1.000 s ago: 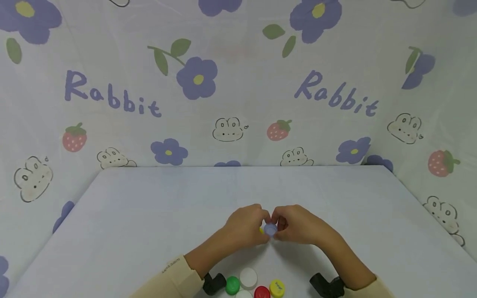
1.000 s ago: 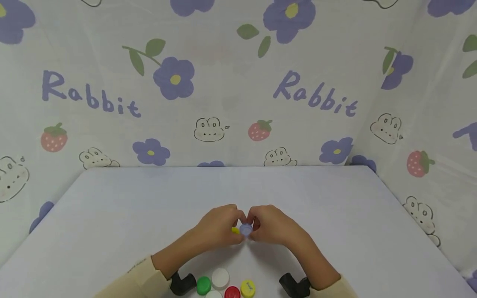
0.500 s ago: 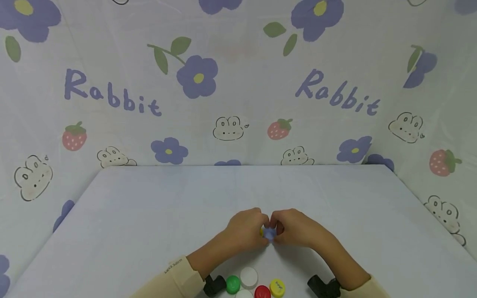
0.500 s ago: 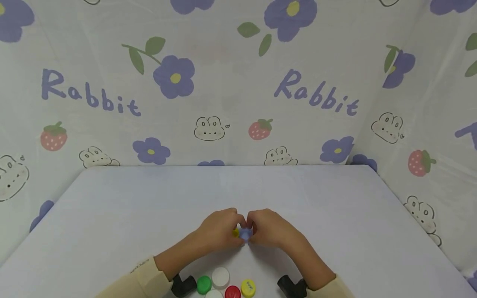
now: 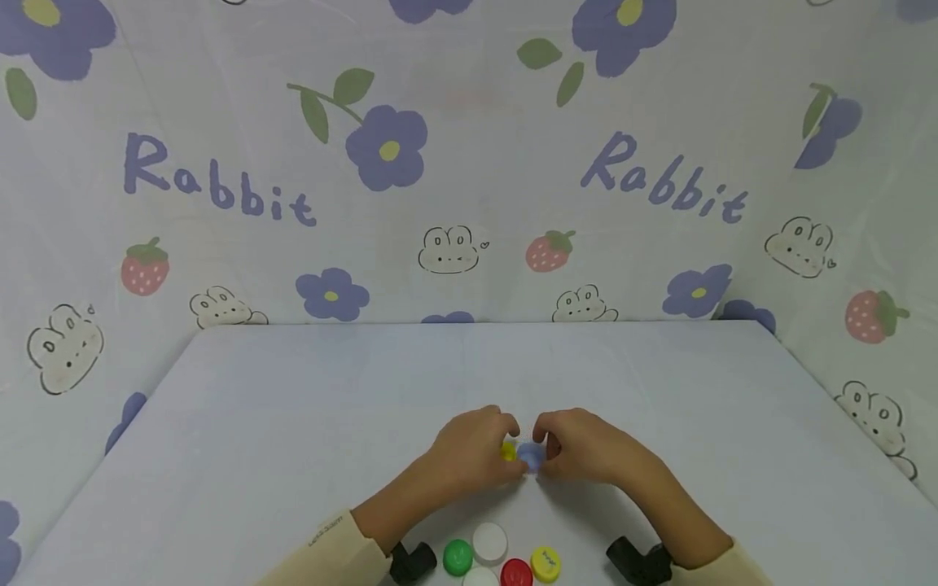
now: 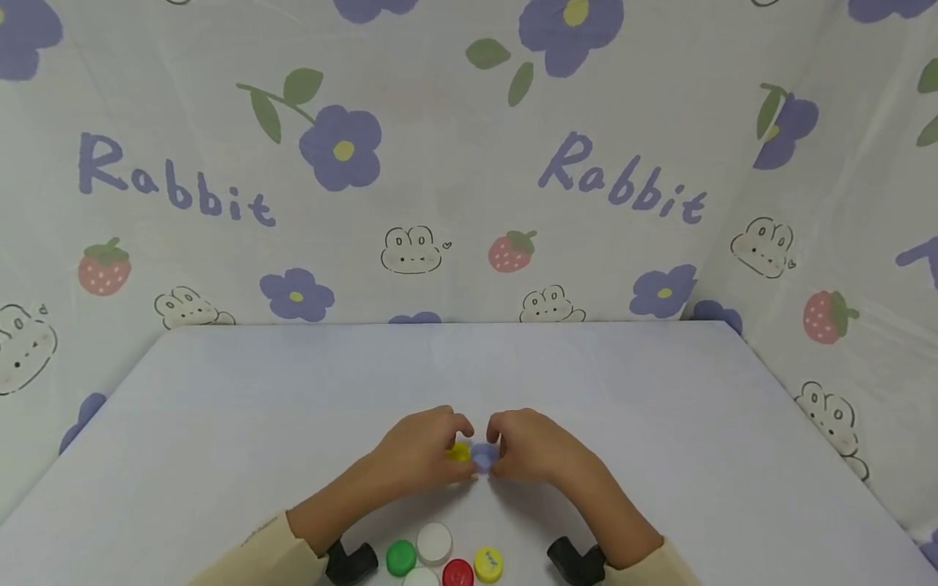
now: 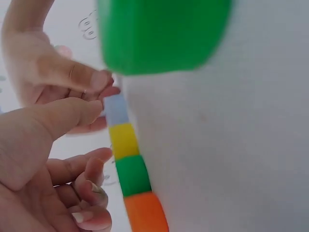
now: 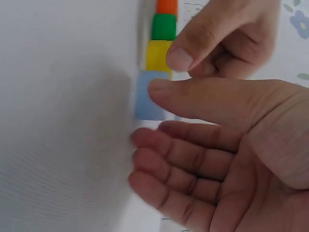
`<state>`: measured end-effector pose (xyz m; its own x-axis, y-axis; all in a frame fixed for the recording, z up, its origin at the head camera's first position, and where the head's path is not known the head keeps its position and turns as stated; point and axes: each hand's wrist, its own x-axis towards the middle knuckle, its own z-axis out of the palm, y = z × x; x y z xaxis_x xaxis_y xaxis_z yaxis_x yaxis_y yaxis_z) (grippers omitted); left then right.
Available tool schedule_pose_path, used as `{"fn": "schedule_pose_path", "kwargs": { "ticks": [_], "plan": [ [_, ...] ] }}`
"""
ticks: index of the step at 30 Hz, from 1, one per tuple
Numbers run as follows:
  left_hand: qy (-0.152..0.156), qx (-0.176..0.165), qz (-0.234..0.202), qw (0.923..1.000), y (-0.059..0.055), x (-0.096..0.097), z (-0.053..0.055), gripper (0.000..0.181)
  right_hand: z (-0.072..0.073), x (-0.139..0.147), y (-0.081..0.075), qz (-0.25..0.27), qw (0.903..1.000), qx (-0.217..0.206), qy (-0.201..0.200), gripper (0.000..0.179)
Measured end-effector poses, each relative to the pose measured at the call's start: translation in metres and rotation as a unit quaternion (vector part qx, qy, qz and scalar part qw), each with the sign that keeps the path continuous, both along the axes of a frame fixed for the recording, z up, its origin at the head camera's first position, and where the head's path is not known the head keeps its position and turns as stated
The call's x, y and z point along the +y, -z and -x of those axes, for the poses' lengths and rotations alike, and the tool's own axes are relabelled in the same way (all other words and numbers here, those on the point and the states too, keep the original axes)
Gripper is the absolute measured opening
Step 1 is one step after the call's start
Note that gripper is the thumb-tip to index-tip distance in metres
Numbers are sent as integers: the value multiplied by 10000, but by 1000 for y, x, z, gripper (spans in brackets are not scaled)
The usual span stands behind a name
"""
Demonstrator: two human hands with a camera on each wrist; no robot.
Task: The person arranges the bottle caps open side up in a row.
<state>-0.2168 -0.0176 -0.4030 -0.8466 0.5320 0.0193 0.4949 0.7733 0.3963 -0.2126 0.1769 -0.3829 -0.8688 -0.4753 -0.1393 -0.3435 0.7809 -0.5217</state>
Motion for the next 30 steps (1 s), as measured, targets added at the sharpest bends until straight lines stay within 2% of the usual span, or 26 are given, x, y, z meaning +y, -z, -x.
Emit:
{"fn": "schedule_pose_path", "kwargs": {
  "ticks": [3,7,11,15,20,23,30],
  "plan": [
    [-89,-175,-188,9996,-5,-12,-5,33,-4,-1,-8,-414,9990,-108,151,21],
    [0,-433,-304,9986,-11,-27,-17,20,-14,-2,-18,-1009,9940,-422,92,17],
    [322,-740,-109,9967,-14,-33,-29,16,-30,-5,-27,-1640,9817,-962,-62,20],
    [789,-609,125,9949,-10,-26,-42,18,-43,-10,-29,-2129,9717,-1005,-179,23],
    [1103,-276,326,9930,-3,-11,-55,21,-51,-13,-24,-2075,9738,-815,-443,23],
    [1232,47,414,9915,-1,-5,-58,23,-52,-15,-20,-1859,9781,-701,-617,25],
    [1337,-83,616,9891,0,0,-59,25,-49,-18,-18,-1734,9773,-907,-808,25]
  ]
}}
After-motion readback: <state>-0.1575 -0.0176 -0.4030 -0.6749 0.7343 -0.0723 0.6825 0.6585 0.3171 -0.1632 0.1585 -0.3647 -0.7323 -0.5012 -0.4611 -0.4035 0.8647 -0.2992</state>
